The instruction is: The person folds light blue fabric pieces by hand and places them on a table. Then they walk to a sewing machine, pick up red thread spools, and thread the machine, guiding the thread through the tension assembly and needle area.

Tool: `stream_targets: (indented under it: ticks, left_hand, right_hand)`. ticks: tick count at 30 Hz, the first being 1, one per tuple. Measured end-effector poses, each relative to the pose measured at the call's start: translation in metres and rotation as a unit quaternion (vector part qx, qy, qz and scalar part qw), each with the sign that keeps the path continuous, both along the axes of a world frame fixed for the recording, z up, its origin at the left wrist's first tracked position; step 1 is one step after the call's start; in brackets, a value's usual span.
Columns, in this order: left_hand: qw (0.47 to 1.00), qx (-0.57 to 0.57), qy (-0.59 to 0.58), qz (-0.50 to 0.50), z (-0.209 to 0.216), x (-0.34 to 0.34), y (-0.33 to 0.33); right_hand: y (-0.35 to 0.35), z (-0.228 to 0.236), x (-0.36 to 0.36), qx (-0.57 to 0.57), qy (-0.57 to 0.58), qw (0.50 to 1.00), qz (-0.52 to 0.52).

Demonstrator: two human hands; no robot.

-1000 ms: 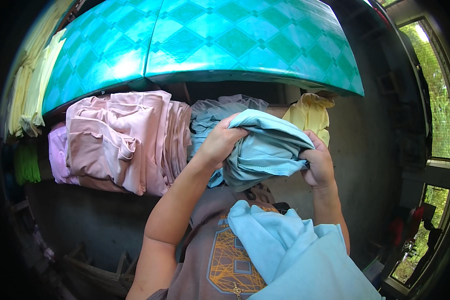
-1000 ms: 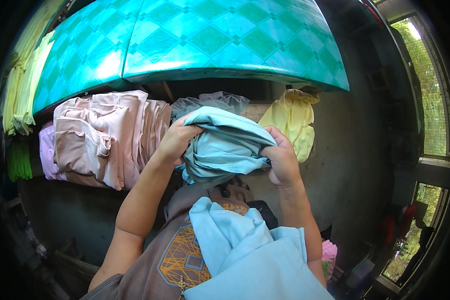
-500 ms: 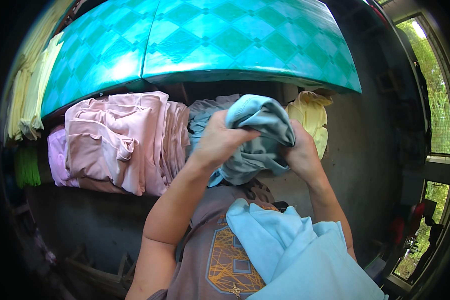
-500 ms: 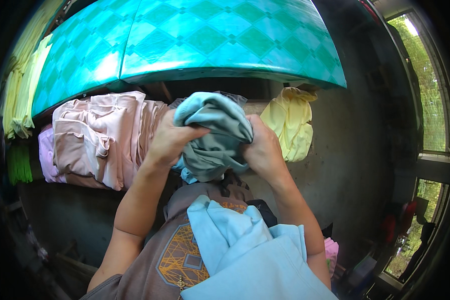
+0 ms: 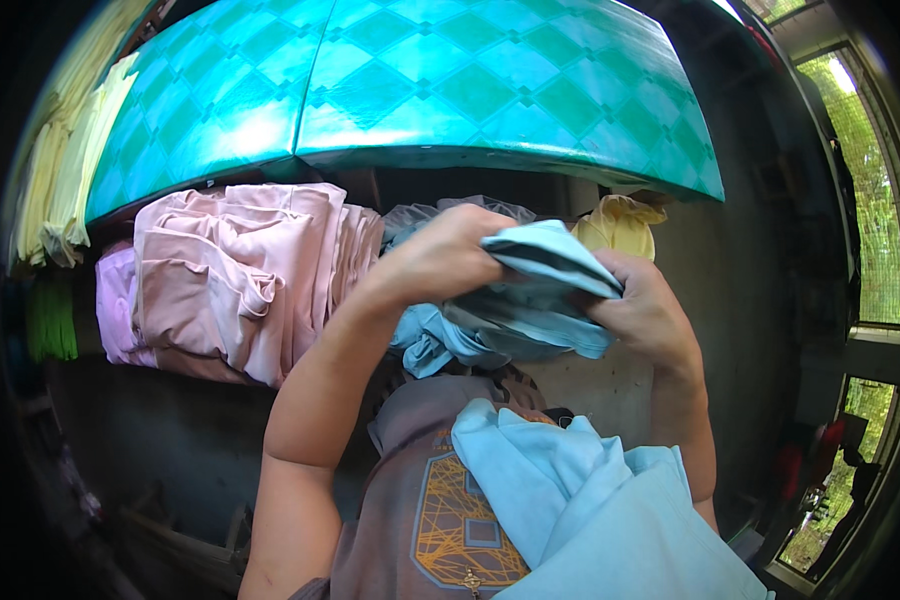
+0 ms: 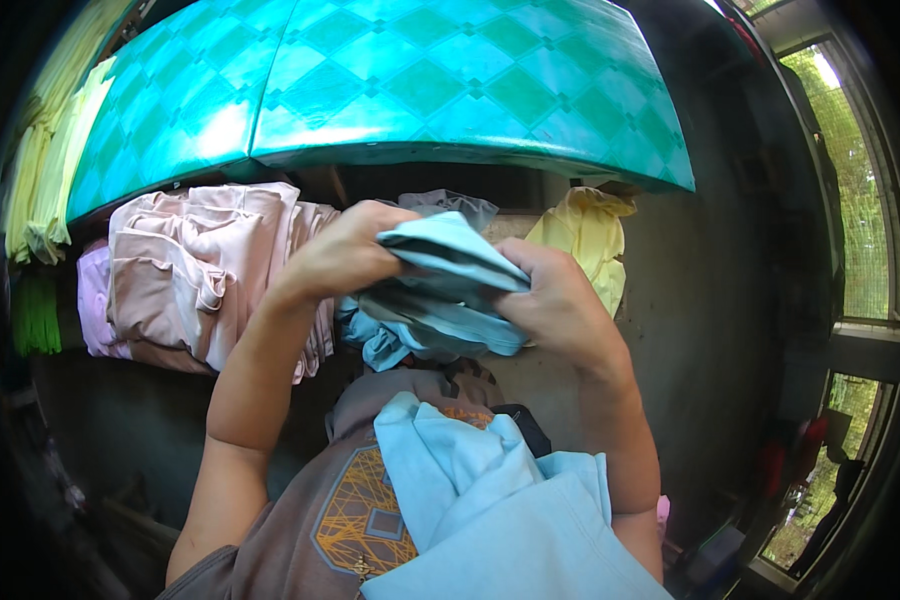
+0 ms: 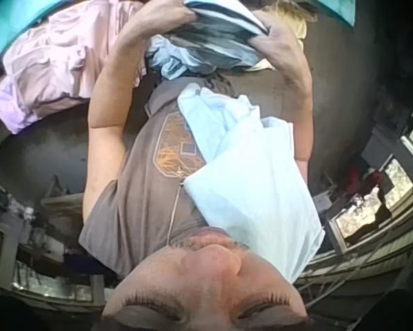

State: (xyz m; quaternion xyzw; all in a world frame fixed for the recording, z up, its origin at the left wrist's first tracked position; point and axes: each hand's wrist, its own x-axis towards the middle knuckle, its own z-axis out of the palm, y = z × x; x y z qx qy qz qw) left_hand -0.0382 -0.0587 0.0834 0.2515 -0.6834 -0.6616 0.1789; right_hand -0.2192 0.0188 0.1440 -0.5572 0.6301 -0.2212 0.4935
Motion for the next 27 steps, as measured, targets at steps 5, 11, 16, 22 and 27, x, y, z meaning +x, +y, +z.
stream_targets:
  ticks: [5, 11, 16, 22, 27]
  left_hand:
    - [0.957, 0.247, 0.125, 0.081, -0.019, -0.008, 0.011]
    - [0.952, 0.259, 0.122, 0.112, -0.023, -0.007, 0.019]
    - [0.998, 0.054, 0.031, 0.032, -0.01, -0.002, 0.01]
    - [0.98, -0.179, -0.075, -0.043, 0.049, -0.026, 0.006]
    - [0.984, -0.144, 0.047, 0.09, 0.06, -0.02, 0.001]
  right_hand:
    - [0.005, -0.015, -0.017, 0.105, -0.012, 0.994, -0.029]
    - [0.018, -0.031, -0.021, 0.117, -0.279, 0.939, -0.163]
    - [0.017, -0.03, -0.023, 0.063, -0.198, 0.973, -0.103]
    - [-0.002, 0.005, -0.002, 0.009, -0.133, 0.991, -0.029]
    - [-0.007, 0.009, 0.014, -0.165, 0.071, 0.981, -0.069]
